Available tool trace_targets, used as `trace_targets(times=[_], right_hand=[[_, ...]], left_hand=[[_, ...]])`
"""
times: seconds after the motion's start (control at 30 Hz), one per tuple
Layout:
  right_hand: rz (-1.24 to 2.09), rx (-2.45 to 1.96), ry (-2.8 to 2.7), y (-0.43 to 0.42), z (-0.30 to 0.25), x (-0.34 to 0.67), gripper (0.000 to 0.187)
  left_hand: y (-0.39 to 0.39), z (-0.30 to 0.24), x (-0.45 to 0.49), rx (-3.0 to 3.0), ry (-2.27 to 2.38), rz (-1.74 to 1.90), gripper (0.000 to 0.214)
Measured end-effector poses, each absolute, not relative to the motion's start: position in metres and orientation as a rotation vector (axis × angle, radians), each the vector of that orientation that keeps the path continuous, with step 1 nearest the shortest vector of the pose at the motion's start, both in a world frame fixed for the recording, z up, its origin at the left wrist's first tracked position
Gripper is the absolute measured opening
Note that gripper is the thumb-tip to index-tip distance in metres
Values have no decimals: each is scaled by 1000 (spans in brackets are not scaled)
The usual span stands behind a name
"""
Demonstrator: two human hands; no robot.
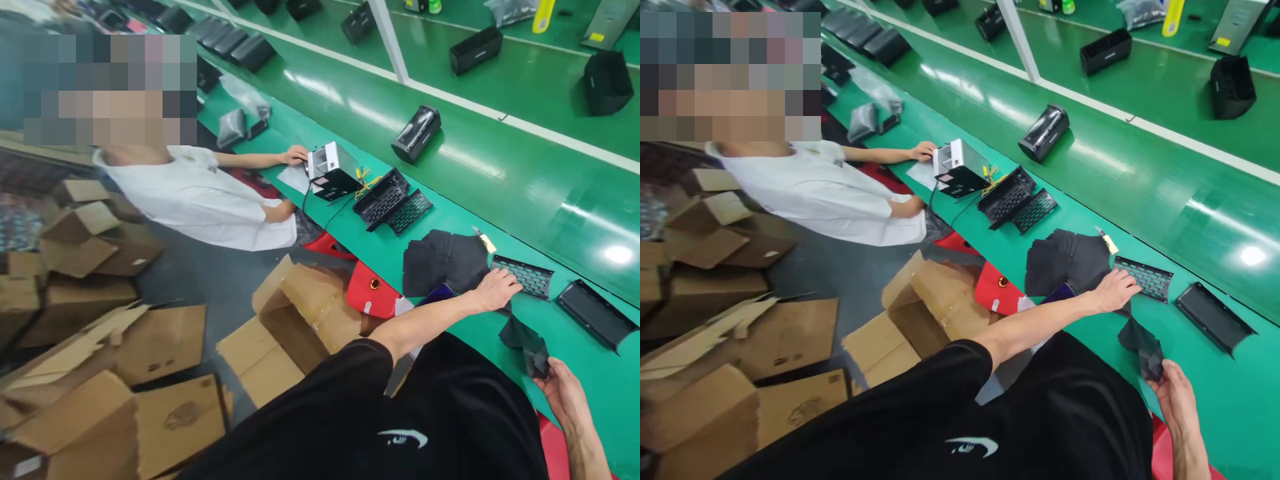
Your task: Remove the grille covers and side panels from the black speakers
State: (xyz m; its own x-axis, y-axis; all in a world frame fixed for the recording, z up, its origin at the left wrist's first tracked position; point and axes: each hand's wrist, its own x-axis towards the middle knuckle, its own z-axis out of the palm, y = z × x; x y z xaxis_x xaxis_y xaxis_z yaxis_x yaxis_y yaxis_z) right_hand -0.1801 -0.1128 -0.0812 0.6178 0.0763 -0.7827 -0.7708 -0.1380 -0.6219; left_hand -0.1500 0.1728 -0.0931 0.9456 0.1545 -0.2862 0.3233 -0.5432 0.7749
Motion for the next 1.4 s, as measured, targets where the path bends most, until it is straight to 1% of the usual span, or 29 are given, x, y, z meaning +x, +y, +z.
trace_targets(times=[0.1, 0.2, 0.37, 0.47, 0.53, 0.6, 0.67, 0.7, 0.73, 0.8, 0.83, 0.93, 1.07, 1.2, 1.27, 1.33, 1.4], right_hand=[[773, -1557, 644, -118, -87, -190, 53], [728, -1550, 691, -116, -90, -200, 56], [614, -1560, 759, -134, -75, -201, 57], [633, -1579, 745, -153, -50, -191, 55], [756, -1596, 679, -155, -30, -182, 53], [933, -1598, 578, -144, -12, -173, 53], [1065, -1561, 511, -123, 2, -165, 56], [1100, -1529, 496, -112, 8, -161, 57], [1113, -1497, 489, -102, 11, -157, 58], [1096, -1463, 475, -86, 14, -147, 59], [1083, -1469, 455, -81, 12, -142, 59], [1055, -1629, 313, -72, -3, -120, 61], [1031, -1943, 105, -51, -40, -82, 61], [980, -2246, 39, -24, -70, -40, 49], [929, -2413, -3, -16, -75, -25, 44], [876, -2530, -40, -12, -77, -17, 49], [815, -2609, -116, -9, -77, -16, 63]], left_hand=[[164, -102, -170, 2223, 20, -242, 40], [165, -113, -200, 2331, -340, -240, 36], [176, -125, -234, 2431, -448, -234, 35], [176, -117, -237, 2412, -392, -320, 34], [169, -105, -231, 2375, -292, -348, 37], [157, -92, -220, 2268, -244, -312, 53], [142, -80, -206, 2079, -315, -275, 69], [137, -75, -199, 1963, -368, -289, 69], [134, -72, -192, 1851, -393, -331, 60], [135, -69, -182, 1659, -292, -456, 35], [141, -67, -178, 1582, -189, -516, 28], [168, -63, -167, 1498, 72, -583, 26], [203, -56, -144, 1791, 175, -563, 22], [209, -56, -123, 2228, 380, -610, 38], [205, -58, -119, 2378, 415, -630, 41], [201, -59, -122, 2465, 392, -661, 40], [199, -59, -129, 2500, 397, -683, 43]])
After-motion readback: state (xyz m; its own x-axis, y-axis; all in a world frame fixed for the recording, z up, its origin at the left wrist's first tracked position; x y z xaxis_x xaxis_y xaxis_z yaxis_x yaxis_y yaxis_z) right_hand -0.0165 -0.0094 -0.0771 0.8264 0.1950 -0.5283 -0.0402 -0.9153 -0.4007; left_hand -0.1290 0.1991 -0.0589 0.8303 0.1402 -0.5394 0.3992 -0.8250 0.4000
